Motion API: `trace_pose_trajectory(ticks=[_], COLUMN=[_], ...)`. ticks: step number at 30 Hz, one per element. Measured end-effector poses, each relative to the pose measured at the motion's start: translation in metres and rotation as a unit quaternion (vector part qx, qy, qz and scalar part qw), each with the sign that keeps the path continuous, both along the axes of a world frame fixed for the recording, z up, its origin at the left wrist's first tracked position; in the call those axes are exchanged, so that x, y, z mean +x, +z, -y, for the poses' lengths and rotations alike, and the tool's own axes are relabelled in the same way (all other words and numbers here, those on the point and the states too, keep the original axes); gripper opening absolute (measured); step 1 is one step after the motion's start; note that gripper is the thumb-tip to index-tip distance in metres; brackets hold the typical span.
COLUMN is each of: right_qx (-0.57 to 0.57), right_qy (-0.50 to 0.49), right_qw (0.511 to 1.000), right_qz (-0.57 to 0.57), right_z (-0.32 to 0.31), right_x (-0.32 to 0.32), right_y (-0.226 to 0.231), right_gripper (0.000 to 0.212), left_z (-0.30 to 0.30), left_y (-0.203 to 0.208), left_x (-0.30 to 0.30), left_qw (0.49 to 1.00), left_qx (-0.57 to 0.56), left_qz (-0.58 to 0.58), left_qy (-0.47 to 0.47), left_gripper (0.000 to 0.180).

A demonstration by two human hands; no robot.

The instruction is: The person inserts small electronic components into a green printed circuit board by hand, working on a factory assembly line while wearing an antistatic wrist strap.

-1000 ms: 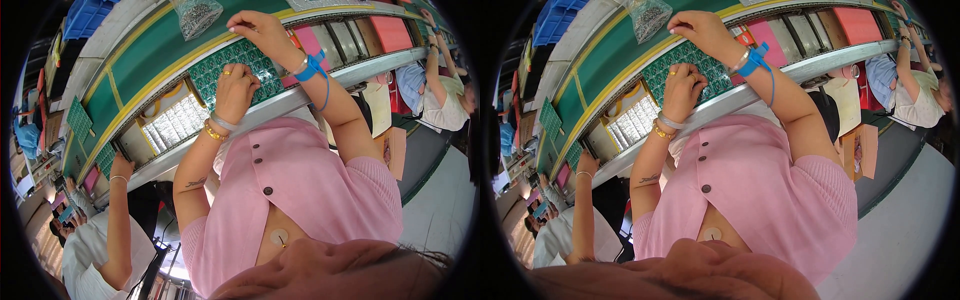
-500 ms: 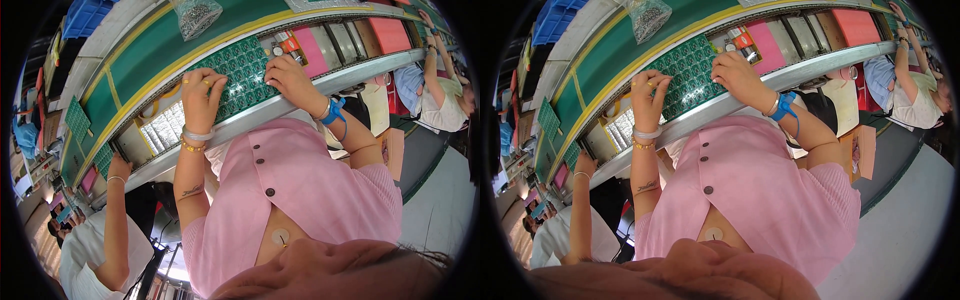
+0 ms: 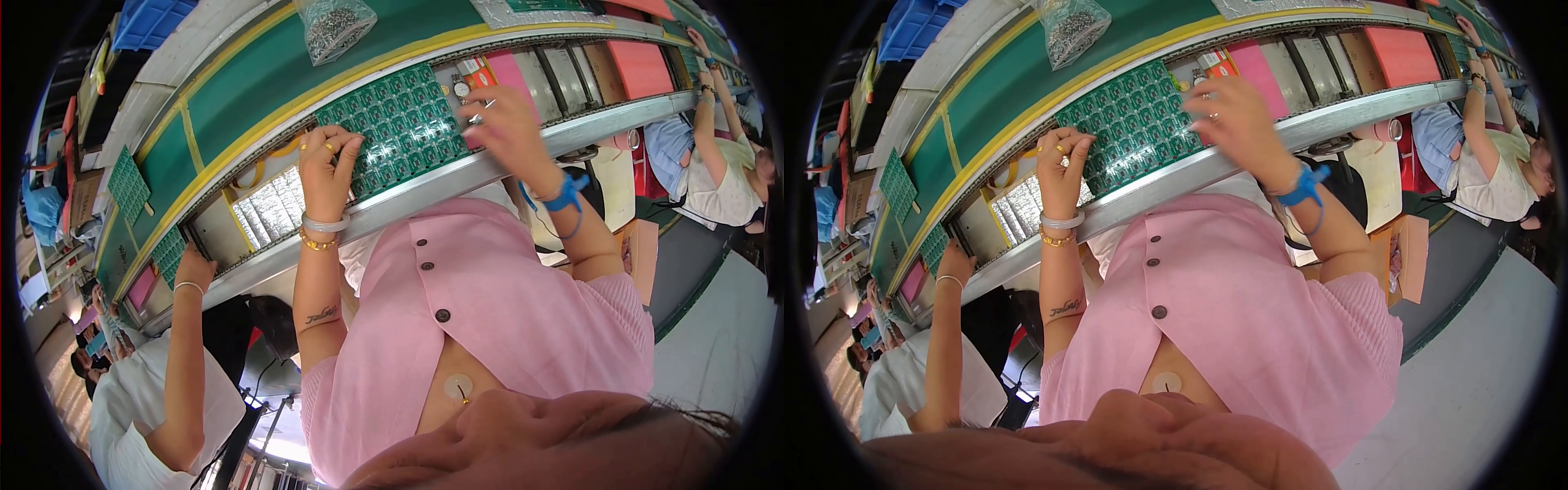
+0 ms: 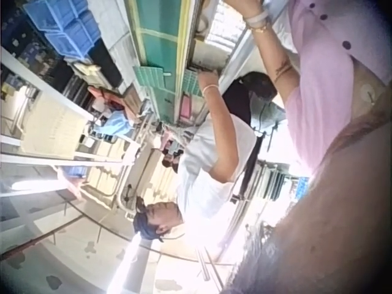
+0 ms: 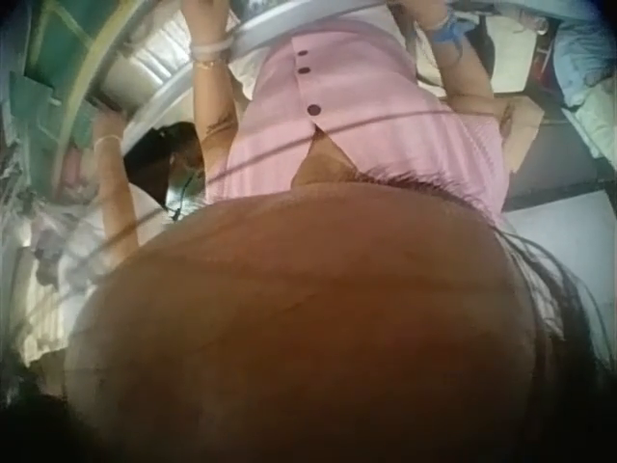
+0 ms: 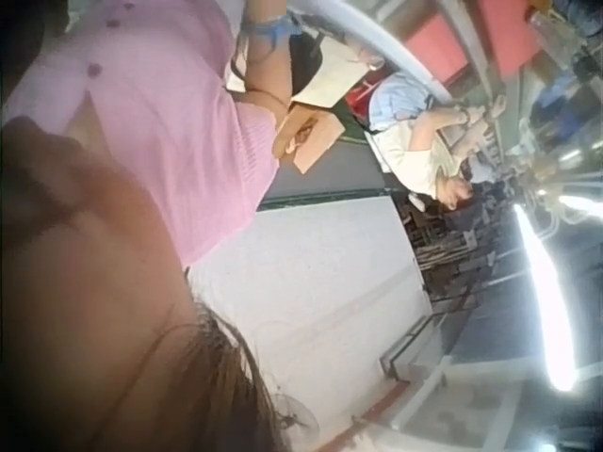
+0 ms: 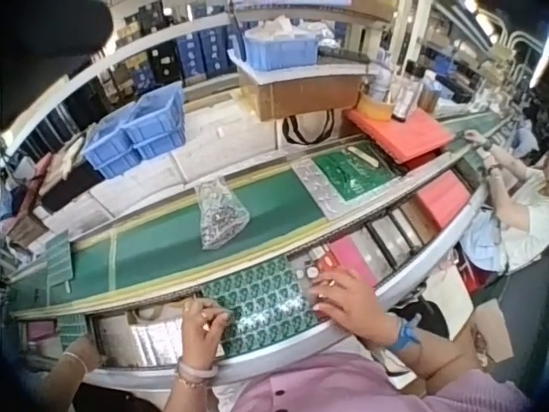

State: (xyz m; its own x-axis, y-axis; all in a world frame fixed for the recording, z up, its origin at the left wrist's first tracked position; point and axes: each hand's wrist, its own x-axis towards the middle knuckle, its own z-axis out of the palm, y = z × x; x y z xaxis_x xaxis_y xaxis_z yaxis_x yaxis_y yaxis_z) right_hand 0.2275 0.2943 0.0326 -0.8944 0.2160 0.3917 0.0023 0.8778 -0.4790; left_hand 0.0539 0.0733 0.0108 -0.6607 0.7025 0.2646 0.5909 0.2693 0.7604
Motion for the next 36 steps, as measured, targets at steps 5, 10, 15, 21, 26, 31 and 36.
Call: trace_pose_trajectory(ticks=[5,10,15,21,26,31,36], right_qx=[-0.093,-0.181,-0.419,-0.799,-0.813,-0.474,-0.255], right_qy=[-0.394,-0.522,-0.547,-0.247,-0.191,-0.393,-0.341], right_qw=[0.906,0.828,0.725,0.548,0.549,0.788,0.899], right_qz=[-0.124,-0.095,-0.014,0.006,-0.015,-0.017,0.102], right_z=[-0.097,-0.134,-0.093,-0.099,-0.107,-0.071,-0.086], right_x=[0.096,0.212,0.215,0.222,0.232,0.197,0.209], right_y=[-0.018,-0.093,-0.093,-0.111,-0.135,-0.129,-0.104], right_gripper=[0.027,0.056,0.053,0.047,0.035,0.067,0.061], left_z=[0.012,0.017,0.014,0.014,0.011,0.011,0.014], left_y=[-0.012,-0.009,-0.011,-0.009,-0.01,-0.012,-0.012], left_x=[-0.005,-0.009,-0.008,-0.004,-0.002,-0.003,-0.007], left_qw=[0.992,0.952,0.952,0.953,0.954,0.962,0.96], left_qx=[0.078,0.207,0.212,0.201,0.198,0.189,0.205], left_qz=[0.084,0.191,0.199,0.205,0.201,0.183,0.173], left_qy=[0.056,0.118,0.1,0.101,0.099,0.079,0.083], left_gripper=[0.009,0.014,0.014,0.014,0.014,0.015,0.014])
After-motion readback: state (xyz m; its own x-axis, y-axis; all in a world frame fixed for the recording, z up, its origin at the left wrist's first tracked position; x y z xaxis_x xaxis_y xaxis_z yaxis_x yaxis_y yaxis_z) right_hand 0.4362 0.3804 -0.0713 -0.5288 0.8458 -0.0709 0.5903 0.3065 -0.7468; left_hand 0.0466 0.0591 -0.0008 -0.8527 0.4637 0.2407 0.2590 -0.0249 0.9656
